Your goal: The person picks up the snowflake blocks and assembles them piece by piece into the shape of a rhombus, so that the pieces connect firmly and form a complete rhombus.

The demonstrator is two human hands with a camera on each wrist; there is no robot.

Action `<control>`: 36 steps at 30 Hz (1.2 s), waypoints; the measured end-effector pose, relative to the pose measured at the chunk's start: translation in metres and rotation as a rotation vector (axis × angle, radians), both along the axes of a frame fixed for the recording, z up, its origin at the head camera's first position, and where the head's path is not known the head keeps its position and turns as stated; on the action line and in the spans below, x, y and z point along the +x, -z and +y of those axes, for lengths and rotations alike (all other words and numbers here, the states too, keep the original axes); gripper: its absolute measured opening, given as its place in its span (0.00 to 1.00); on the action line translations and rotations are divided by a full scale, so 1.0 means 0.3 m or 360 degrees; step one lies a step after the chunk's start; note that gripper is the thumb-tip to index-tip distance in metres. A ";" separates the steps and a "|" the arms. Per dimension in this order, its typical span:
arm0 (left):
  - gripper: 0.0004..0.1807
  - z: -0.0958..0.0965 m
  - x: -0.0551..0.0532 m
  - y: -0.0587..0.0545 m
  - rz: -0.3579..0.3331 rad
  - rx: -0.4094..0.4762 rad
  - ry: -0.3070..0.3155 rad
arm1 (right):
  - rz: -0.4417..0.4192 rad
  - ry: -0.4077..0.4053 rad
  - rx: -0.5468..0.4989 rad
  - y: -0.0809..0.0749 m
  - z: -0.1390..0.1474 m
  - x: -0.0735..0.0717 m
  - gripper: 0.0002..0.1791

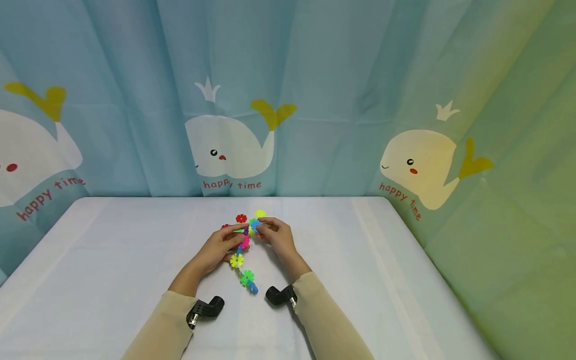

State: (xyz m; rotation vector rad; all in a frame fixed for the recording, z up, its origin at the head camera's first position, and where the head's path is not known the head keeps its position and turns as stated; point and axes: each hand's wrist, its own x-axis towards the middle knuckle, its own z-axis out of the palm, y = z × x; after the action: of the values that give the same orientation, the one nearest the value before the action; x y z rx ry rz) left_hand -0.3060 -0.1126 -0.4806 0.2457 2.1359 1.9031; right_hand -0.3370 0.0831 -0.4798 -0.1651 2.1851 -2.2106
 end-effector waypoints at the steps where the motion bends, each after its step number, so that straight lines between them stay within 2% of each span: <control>1: 0.27 0.001 0.000 -0.002 0.0003 -0.0007 -0.0004 | -0.0004 -0.0010 -0.0010 -0.001 0.000 -0.001 0.17; 5: 0.26 0.003 -0.004 -0.007 0.0025 -0.0039 -0.0001 | -0.0030 -0.0050 -0.0060 -0.002 0.001 -0.005 0.18; 10: 0.27 0.000 -0.009 -0.004 0.0082 -0.0067 0.0053 | -0.0061 -0.0083 -0.0104 -0.011 0.001 -0.006 0.18; 18: 0.26 0.005 -0.007 -0.005 0.0104 -0.0130 0.0047 | -0.0037 -0.0106 -0.0121 -0.091 -0.008 0.050 0.18; 23: 0.25 0.014 -0.005 -0.006 0.0132 -0.0200 0.0026 | -0.0048 -0.0106 -0.0128 -0.099 -0.010 0.060 0.18; 27: 0.26 0.014 -0.007 -0.001 0.0135 -0.0196 0.0020 | -0.0076 -0.0110 -0.0140 -0.088 -0.008 0.051 0.18; 33: 0.25 0.016 -0.005 0.003 0.0158 -0.0238 0.0019 | -0.0082 -0.0094 -0.0183 -0.019 -0.008 0.010 0.18; 36: 0.25 0.015 -0.003 0.001 0.0172 -0.0248 0.0022 | -0.0056 -0.0082 -0.0191 -0.004 -0.011 0.007 0.18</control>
State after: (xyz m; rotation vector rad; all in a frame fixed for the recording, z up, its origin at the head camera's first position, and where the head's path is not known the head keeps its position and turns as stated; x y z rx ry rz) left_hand -0.3068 -0.1079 -0.4808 0.3376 2.3324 1.7411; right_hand -0.3348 0.0798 -0.4787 -0.1812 2.0077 -2.2991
